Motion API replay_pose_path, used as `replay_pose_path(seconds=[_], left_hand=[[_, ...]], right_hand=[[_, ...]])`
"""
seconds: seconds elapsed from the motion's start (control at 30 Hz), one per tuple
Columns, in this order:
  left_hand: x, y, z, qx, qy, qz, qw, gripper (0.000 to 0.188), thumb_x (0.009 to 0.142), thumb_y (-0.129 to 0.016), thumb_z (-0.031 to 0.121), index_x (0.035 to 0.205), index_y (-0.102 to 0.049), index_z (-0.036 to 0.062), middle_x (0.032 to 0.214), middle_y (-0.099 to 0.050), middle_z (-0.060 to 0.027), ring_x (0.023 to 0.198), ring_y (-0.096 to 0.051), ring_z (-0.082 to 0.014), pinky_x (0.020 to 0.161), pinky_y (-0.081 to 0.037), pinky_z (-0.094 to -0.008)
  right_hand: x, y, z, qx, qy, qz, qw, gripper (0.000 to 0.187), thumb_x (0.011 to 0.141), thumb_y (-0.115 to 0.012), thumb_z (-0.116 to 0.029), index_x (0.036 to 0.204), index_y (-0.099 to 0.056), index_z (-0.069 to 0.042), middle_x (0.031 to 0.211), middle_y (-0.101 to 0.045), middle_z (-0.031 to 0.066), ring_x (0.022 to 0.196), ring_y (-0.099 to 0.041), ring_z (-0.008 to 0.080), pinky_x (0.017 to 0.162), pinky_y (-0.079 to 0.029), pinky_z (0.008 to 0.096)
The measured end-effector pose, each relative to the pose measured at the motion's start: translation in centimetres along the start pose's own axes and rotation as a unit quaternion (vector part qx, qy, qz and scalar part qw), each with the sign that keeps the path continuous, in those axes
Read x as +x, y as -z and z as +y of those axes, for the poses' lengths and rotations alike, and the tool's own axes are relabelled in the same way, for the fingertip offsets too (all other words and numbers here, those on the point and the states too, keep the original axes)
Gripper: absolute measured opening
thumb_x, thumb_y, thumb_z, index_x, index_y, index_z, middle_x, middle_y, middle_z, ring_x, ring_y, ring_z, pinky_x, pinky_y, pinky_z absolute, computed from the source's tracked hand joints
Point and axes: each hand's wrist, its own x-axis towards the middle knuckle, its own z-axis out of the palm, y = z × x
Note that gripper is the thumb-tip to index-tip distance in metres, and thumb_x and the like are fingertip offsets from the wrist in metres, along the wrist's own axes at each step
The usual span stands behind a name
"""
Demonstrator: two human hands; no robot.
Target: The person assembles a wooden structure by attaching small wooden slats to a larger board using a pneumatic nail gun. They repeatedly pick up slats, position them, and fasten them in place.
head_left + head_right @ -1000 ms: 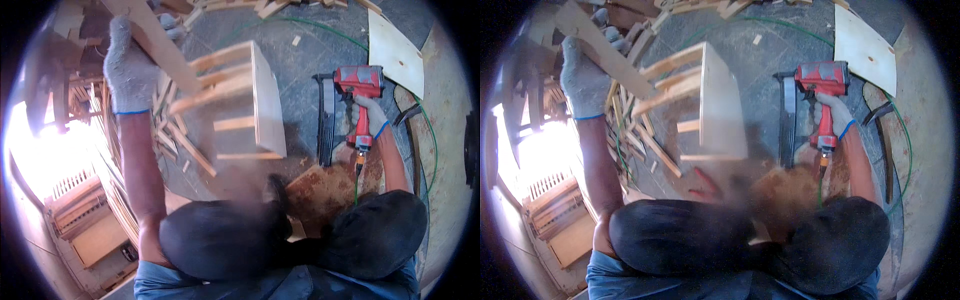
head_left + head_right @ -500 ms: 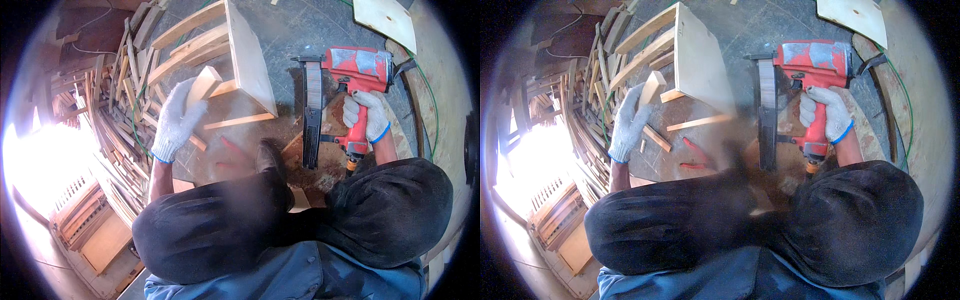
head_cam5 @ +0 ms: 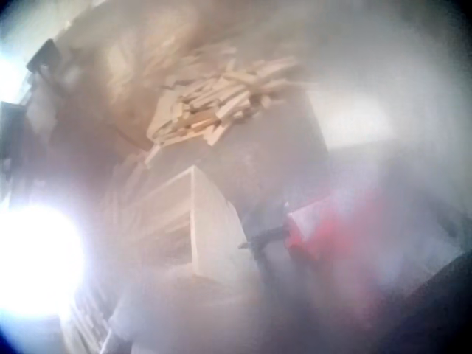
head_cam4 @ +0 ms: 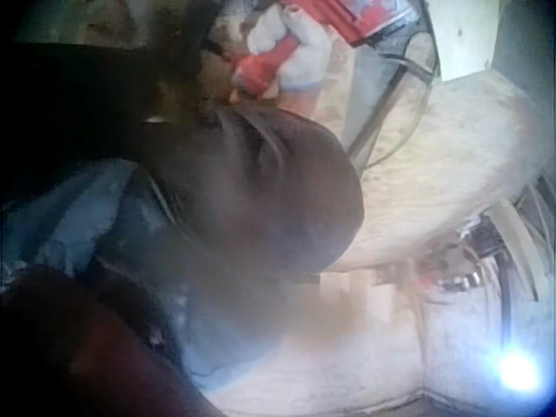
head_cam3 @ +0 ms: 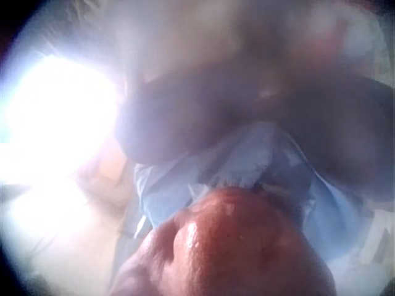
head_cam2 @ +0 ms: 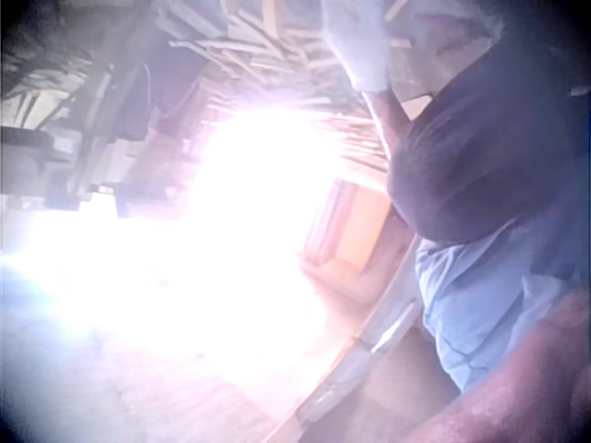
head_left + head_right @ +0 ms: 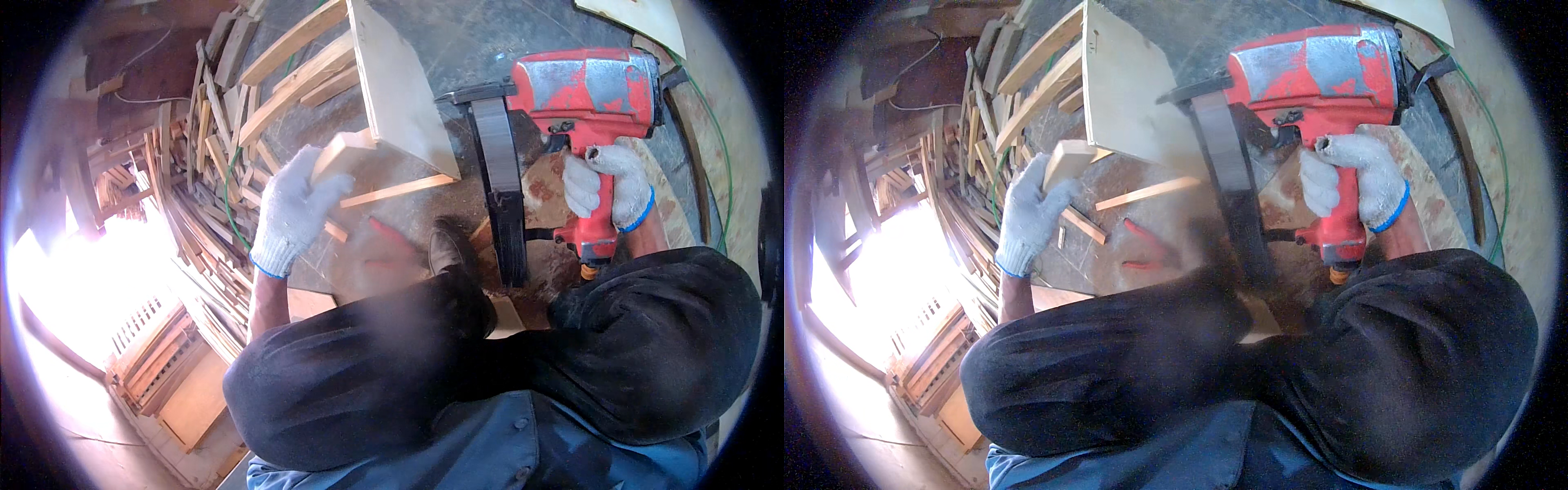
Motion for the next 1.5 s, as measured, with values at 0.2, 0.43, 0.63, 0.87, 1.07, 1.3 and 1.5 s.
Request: replay_pose_path(seconds=[0.2,0.43,0.63,0.87,1.07,1.3,1.5], left_hand=[[0.5,0.5,1.2,0.141,-0.019,-0.007,0.990,0.032,0.087,-0.077,0.032,0.107,-0.070,0.0078,0.088,-0.071,-0.0153,0.077,-0.070,-0.0305,0.071,-0.054,-0.0392],[0.9,0.1,1.8,0.171,-0.044,-0.007,0.984,0.034,0.088,-0.075,0.038,0.102,-0.069,0.0077,0.088,-0.069,-0.0166,0.082,-0.070,-0.0366,0.071,-0.054,-0.0437],[1.5,-0.5,1.5,0.186,-0.063,-0.007,0.980,0.034,0.088,-0.075,0.039,0.101,-0.069,0.0082,0.090,-0.069,-0.0164,0.086,-0.069,-0.0377,0.073,-0.053,-0.0444],[1.3,-0.5,1.3,0.182,-0.058,-0.012,0.982,0.036,0.088,-0.075,0.040,0.102,-0.069,0.0077,0.091,-0.068,-0.0167,0.087,-0.069,-0.0374,0.074,-0.053,-0.0446],[1.3,-0.5,2.0,0.170,-0.058,-0.011,0.984,0.036,0.088,-0.075,0.040,0.101,-0.069,0.0075,0.091,-0.068,-0.0165,0.087,-0.069,-0.0377,0.074,-0.053,-0.0446],[1.4,-0.6,1.8,0.191,-0.086,-0.006,0.978,0.035,0.089,-0.074,0.039,0.101,-0.068,0.0068,0.091,-0.068,-0.0181,0.089,-0.069,-0.0400,0.075,-0.053,-0.0464],[1.4,-0.3,1.8,0.216,-0.081,-0.020,0.973,0.035,0.089,-0.073,0.039,0.099,-0.066,0.0060,0.090,-0.067,-0.0193,0.088,-0.068,-0.0409,0.075,-0.053,-0.0480]], right_hand=[[0.0,-0.2,0.1,0.023,-0.025,-0.039,0.999,0.031,0.096,-0.060,-0.030,0.079,-0.052,-0.005,0.066,-0.050,0.0079,0.051,-0.049,0.0226,0.051,-0.041,0.0380],[0.2,-1.3,0.1,0.050,-0.052,-0.026,0.997,0.027,0.095,-0.061,-0.027,0.084,-0.055,-0.003,0.065,-0.050,0.0076,0.051,-0.051,0.0233,0.049,-0.041,0.0381],[0.2,-0.7,0.3,0.016,-0.045,-0.045,0.998,0.024,0.094,-0.063,-0.026,0.089,-0.056,-0.004,0.064,-0.050,0.0062,0.049,-0.050,0.0223,0.048,-0.041,0.0372],[0.4,-0.7,0.4,0.022,-0.051,-0.056,0.997,0.023,0.094,-0.063,-0.026,0.096,-0.057,-0.004,0.065,-0.051,0.0064,0.049,-0.051,0.0222,0.047,-0.040,0.0376],[0.5,-0.5,0.7,0.056,-0.063,-0.047,0.995,0.020,0.095,-0.063,-0.023,0.098,-0.058,-0.004,0.066,-0.054,0.0081,0.049,-0.052,0.0226,0.047,-0.042,0.0387],[0.9,-0.6,0.4,0.015,-0.088,-0.054,0.995,0.022,0.095,-0.062,-0.023,0.084,-0.058,-0.004,0.067,-0.054,0.0082,0.050,-0.053,0.0231,0.048,-0.043,0.0389],[0.8,-1.9,-0.2,0.035,-0.100,-0.027,0.994,0.025,0.095,-0.061,-0.025,0.080,-0.056,-0.005,0.064,-0.051,0.0068,0.050,-0.053,0.0235,0.051,-0.044,0.0391]])
